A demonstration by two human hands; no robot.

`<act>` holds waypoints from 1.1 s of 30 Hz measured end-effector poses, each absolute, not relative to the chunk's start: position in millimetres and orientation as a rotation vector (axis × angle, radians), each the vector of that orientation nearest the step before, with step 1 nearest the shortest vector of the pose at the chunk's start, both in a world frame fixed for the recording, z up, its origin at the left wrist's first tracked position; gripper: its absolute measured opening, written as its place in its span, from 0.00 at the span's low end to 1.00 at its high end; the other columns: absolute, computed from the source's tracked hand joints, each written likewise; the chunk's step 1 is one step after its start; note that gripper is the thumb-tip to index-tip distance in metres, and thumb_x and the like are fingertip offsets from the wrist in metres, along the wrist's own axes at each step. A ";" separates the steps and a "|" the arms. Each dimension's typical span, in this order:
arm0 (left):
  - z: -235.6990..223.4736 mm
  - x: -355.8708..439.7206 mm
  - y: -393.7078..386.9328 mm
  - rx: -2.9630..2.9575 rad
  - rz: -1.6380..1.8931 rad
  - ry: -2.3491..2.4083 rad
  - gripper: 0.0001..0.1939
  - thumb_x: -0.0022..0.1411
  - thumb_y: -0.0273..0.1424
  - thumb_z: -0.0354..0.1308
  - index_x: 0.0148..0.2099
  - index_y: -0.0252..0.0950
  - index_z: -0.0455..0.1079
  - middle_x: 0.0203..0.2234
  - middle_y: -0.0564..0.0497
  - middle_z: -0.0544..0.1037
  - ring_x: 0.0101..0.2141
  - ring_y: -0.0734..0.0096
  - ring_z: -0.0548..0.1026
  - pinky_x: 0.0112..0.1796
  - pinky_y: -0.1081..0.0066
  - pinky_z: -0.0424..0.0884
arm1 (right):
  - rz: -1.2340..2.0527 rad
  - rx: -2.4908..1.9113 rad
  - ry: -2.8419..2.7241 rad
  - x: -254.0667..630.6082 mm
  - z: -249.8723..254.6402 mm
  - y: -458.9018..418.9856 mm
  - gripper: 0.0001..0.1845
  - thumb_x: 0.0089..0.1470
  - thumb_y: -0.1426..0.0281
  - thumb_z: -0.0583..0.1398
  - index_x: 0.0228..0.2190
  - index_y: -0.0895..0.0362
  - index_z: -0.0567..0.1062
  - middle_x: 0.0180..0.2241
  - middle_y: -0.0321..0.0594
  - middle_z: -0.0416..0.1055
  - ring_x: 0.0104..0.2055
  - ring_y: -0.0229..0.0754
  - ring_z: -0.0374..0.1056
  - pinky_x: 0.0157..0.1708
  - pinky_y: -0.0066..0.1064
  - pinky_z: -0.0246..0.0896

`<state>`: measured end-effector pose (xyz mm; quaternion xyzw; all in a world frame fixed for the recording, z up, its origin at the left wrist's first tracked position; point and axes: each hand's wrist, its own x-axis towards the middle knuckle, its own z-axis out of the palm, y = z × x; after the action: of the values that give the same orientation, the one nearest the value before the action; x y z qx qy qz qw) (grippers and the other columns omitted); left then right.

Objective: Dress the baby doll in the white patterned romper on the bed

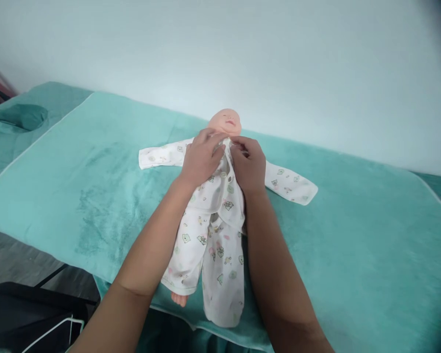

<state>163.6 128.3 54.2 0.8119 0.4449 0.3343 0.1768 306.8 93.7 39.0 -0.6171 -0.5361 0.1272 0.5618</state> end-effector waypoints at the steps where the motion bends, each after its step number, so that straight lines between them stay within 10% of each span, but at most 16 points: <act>1: 53.7 163.4 128.3 2.302 0.958 1.244 0.20 0.73 0.34 0.47 0.60 0.48 0.73 0.62 0.47 0.69 0.60 0.59 0.69 0.60 0.56 0.66 | 0.304 -1.451 -1.261 306.7 39.3 93.5 0.12 0.55 0.71 0.58 0.41 0.52 0.78 0.44 0.40 0.76 0.43 0.42 0.71 0.47 0.39 0.68; 33: 57.4 167.7 125.7 2.336 0.884 1.319 0.18 0.75 0.36 0.45 0.53 0.44 0.77 0.60 0.48 0.73 0.59 0.58 0.69 0.59 0.55 0.66 | 0.215 -1.499 -1.358 307.9 42.6 94.7 0.13 0.57 0.72 0.57 0.39 0.52 0.81 0.43 0.41 0.76 0.44 0.44 0.72 0.51 0.42 0.68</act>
<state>167.7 125.7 57.4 0.8167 0.4612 0.3090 0.1577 307.9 94.7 42.6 -0.6270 -0.5677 0.0901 0.5258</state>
